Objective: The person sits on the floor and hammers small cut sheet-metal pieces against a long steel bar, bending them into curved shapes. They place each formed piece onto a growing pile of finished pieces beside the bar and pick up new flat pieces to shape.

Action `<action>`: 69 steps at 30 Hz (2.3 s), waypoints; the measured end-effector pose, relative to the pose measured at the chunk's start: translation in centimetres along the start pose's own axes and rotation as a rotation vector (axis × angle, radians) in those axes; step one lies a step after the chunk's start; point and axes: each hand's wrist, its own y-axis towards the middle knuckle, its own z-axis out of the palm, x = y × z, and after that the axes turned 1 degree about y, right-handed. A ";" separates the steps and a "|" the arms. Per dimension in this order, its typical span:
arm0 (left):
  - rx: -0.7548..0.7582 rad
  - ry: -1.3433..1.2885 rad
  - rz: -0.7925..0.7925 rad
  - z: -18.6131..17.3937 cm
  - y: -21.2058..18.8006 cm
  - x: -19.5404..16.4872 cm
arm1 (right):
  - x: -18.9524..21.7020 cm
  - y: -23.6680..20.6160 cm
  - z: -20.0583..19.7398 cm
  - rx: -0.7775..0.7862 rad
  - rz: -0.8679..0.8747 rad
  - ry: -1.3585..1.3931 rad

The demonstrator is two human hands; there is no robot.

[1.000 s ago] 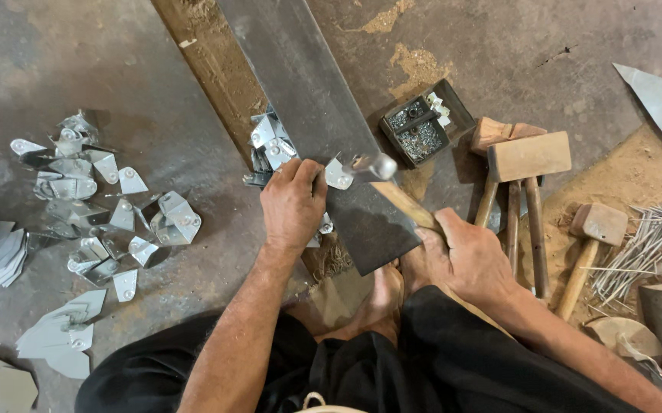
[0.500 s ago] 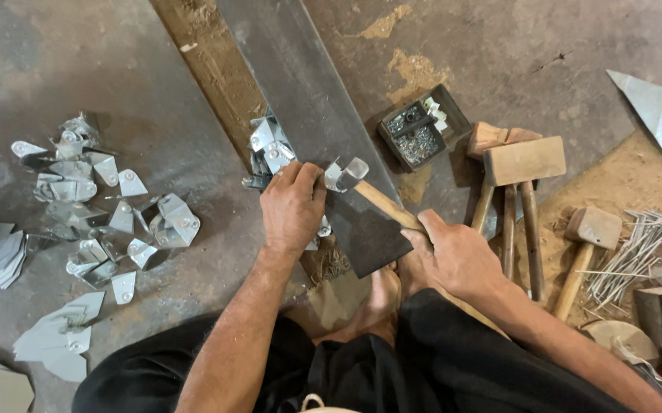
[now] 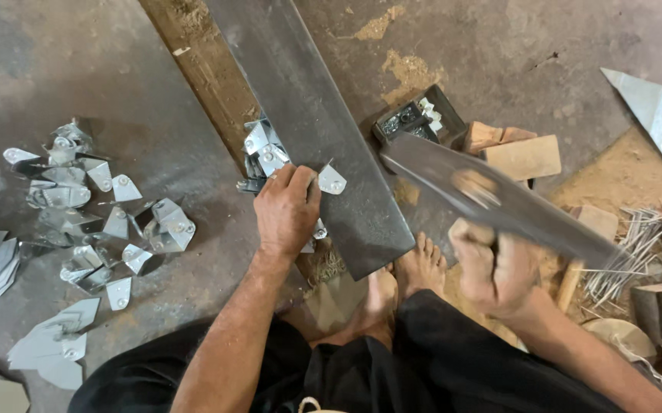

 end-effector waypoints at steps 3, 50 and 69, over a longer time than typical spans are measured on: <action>0.016 -0.014 -0.005 -0.3 0.3 -0.4 | -1.0 0.4 3.1 0.327 0.213 -0.109; -0.032 -0.293 -0.491 -3.2 1.0 2.8 | -1.1 10.1 8.8 0.476 0.835 0.933; -0.059 -0.309 -0.523 -2.9 1.5 2.9 | 0.1 12.1 10.0 0.462 0.541 0.513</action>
